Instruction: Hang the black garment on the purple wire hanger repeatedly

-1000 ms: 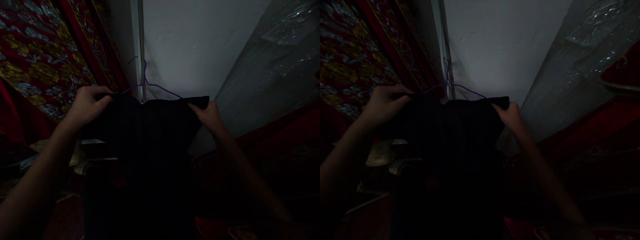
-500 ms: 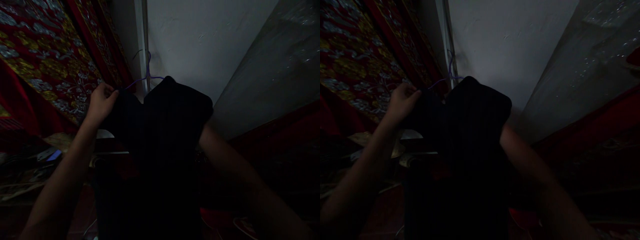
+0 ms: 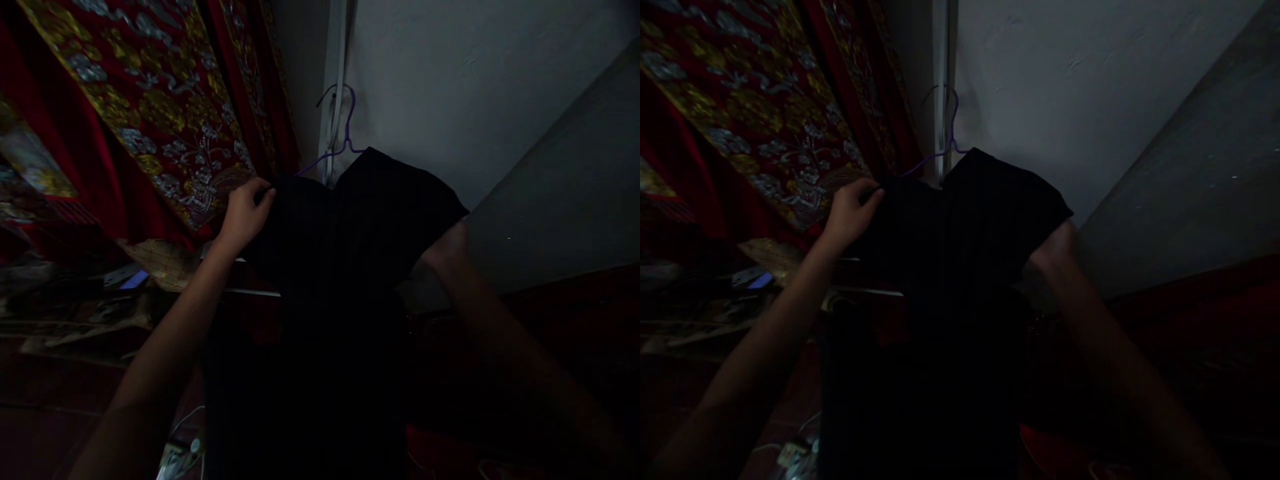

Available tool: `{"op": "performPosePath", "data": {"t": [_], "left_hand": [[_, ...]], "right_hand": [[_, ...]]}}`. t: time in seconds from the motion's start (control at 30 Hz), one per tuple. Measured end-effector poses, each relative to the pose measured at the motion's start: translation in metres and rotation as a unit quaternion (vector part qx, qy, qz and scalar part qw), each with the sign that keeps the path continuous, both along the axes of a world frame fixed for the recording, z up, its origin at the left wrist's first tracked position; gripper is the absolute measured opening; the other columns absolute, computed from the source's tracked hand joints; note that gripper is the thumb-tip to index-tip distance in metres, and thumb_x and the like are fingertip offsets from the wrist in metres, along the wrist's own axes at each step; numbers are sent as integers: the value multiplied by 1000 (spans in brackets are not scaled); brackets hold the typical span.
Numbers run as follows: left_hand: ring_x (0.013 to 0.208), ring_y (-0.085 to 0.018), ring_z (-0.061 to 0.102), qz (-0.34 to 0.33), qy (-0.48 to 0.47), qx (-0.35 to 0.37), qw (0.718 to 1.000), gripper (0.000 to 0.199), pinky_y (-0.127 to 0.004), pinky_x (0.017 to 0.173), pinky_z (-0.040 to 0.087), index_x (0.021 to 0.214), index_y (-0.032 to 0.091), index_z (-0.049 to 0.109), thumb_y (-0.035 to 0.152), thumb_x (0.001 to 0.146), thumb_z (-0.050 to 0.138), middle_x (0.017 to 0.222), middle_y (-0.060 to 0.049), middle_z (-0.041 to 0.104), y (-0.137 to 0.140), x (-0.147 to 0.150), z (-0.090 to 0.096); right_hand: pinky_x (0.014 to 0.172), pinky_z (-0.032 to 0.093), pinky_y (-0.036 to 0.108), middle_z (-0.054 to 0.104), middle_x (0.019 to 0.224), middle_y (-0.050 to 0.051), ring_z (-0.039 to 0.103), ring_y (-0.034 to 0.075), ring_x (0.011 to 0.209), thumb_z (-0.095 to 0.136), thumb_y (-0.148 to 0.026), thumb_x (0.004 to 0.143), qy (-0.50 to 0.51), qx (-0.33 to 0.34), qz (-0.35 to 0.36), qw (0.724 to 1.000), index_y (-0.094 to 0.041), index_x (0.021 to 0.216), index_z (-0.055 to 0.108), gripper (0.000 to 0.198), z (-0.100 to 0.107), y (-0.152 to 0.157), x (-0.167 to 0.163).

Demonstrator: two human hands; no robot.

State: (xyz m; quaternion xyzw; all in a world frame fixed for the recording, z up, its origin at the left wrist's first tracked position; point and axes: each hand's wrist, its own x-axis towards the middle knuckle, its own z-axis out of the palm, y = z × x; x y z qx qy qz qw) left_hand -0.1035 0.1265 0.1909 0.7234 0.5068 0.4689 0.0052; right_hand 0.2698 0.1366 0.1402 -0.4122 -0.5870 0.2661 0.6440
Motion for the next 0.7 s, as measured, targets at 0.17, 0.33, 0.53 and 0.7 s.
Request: {"op": "performPosePath", "data": {"t": [0.17, 0.33, 0.53, 0.7], "left_hand": [[91, -22, 66, 1, -10, 3, 1000, 17, -32, 87, 48, 93, 19, 67, 29, 92, 53, 96, -6, 74, 2, 3, -4], [85, -20, 64, 15, -15, 10, 1000, 23, -30, 81, 47, 87, 19, 66, 36, 96, 52, 89, -4, 72, 5, -2, -3], [91, -20, 65, 6, -30, 52, 998, 27, -30, 88, 48, 94, 20, 69, 41, 96, 52, 96, -3, 73, 9, 2, 20], [107, -24, 66, -31, -18, 73, 997, 30, -34, 98, 48, 108, 23, 72, 43, 95, 54, 112, -5, 74, 12, 1, 56]], "right_hand": [[102, 44, 53, 69, 124, 14, 61, 36, 120, 54, -61, 84, 244, -57, 99, 963, -25, 99, 77, 45, 6, -5, 3], [104, 43, 53, 70, 121, 18, 61, 36, 120, 59, -60, 85, 206, -63, 76, 974, -18, 112, 74, 52, 26, -9, -4], [100, 49, 52, 68, 128, 18, 63, 33, 120, 58, -62, 88, 156, -39, 59, 985, -15, 125, 66, 60, 41, 7, 2], [101, 49, 49, 52, 150, 14, 61, 29, 124, 50, -63, 92, 155, -12, 85, 984, -18, 137, 56, 65, 67, 24, -2]]}}
